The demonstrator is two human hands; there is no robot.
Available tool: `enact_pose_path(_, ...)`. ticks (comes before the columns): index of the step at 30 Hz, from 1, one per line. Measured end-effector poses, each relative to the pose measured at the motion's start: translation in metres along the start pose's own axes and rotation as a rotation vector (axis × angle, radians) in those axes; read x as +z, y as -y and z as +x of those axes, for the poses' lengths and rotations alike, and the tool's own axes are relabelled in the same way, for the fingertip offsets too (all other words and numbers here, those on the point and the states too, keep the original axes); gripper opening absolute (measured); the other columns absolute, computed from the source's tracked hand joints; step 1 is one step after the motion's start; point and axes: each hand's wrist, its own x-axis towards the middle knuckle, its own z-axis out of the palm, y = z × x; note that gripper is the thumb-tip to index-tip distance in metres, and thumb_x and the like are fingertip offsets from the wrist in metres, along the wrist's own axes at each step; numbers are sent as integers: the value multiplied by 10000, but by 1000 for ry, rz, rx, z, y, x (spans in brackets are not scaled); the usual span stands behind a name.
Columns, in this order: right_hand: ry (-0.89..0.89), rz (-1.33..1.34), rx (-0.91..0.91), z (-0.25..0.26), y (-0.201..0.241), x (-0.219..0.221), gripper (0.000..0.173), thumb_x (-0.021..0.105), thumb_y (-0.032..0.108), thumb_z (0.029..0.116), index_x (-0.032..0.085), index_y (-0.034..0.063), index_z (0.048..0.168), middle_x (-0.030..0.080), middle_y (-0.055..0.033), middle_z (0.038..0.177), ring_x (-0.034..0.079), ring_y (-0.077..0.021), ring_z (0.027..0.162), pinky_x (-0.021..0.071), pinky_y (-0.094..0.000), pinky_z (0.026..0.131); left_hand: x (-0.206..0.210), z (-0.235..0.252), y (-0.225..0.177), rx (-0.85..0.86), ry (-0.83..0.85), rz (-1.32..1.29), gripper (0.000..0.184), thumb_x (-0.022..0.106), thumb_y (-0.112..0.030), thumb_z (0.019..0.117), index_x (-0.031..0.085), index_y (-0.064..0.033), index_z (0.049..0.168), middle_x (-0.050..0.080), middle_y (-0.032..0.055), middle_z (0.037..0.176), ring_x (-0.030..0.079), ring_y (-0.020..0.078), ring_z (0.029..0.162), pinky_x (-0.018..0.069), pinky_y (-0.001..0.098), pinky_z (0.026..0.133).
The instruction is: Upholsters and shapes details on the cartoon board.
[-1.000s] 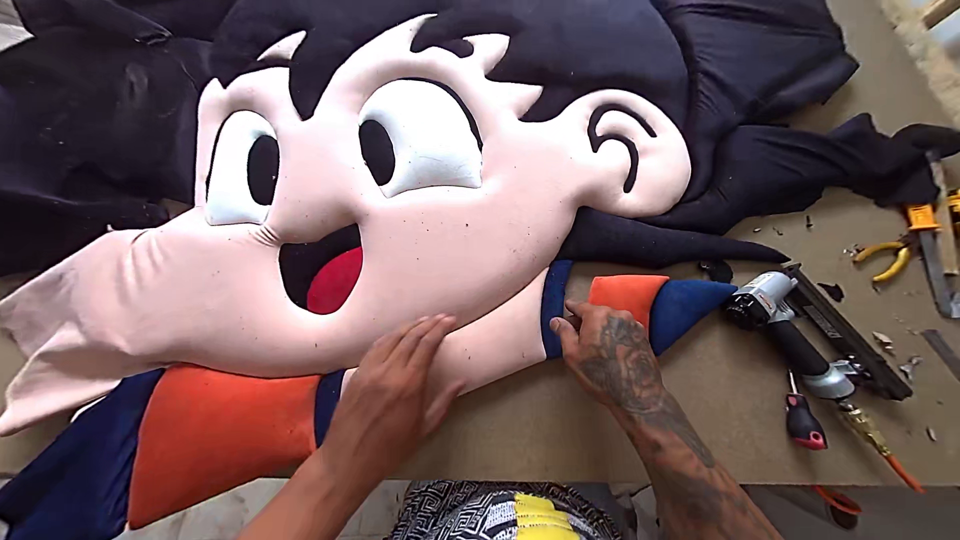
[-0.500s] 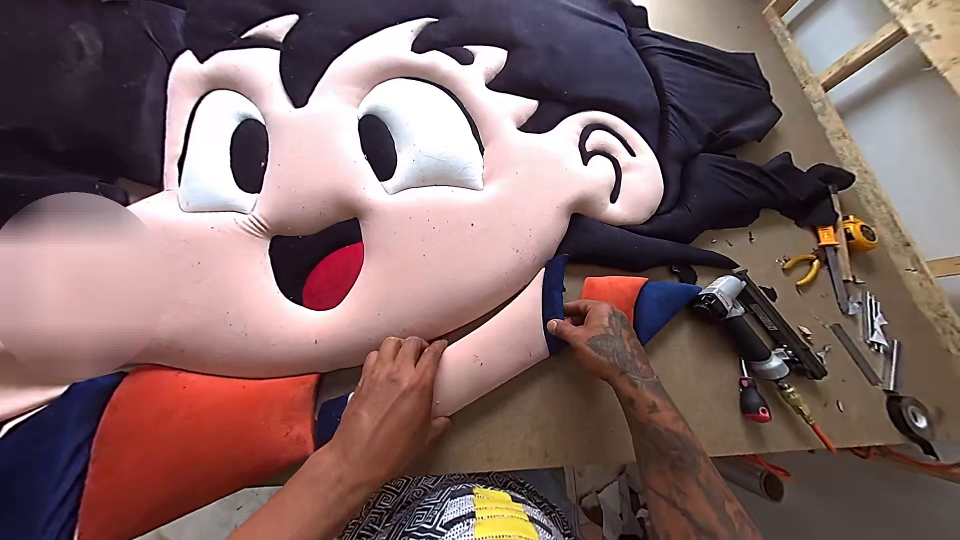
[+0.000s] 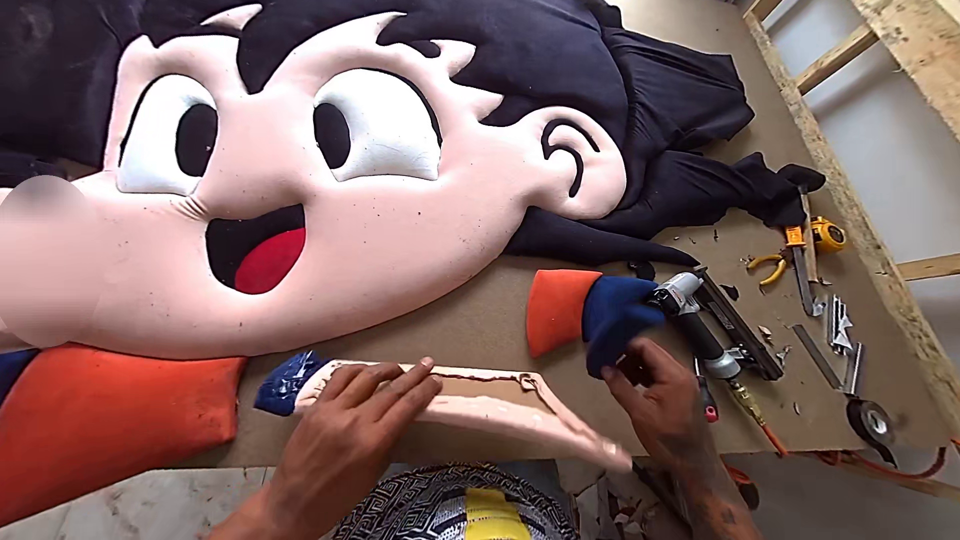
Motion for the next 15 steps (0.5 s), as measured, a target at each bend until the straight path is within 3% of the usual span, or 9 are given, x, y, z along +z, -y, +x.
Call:
enact_pose_path(3,-52,-28,-193,-24,-37,-20,184,713,300,903,739,169,1030,733,48,974,700,-44,810,629,-260,691,32,-10,-31,-2,-23,68,490,503,-93,1006,602,-337,1418,634,-79,1425,604,187,1248,465,427,1010)
enact_pose_path(6,7,-99,-355,-34,-63,-26,161,675,260,949,732,191,1083,734,-3,1083,723,-93,933,640,-286,756,48,-18,-50,-73,51,120,541,502,-98,975,577,-316,1464,565,-45,1512,598,229,1248,464,459,962)
enact_pose_path(7,26,-105,-404,-35,-69,-25,141,656,238,976,727,202,1093,738,-10,1112,730,-110,970,643,-298,777,48,-20,-54,-92,75,116,509,505,-161,988,575,-316,1468,550,-33,1529,597,245,1253,468,474,961)
enact_pose_path(10,94,-96,-531,-35,-81,-12,137,651,171,992,724,210,1102,729,-22,1184,722,-141,1057,640,-309,834,42,-18,-65,-120,122,78,509,566,-559,970,603,-353,1434,523,-2,1550,536,276,1353,457,507,1056)
enact_pose_path(13,146,-111,-632,-23,-86,0,130,663,164,979,724,208,1085,720,-28,1200,722,-141,1047,637,-301,819,40,13,-84,-98,142,21,678,613,-719,872,614,-320,1420,517,20,1550,433,305,1461,392,561,1168)
enact_pose_path(15,175,-116,-695,-12,-87,2,135,662,170,979,734,219,1082,715,-40,1223,720,-147,1059,636,-305,824,44,41,-100,-101,190,-16,843,658,-776,791,576,-263,1454,515,2,1549,415,269,1478,371,535,1200)
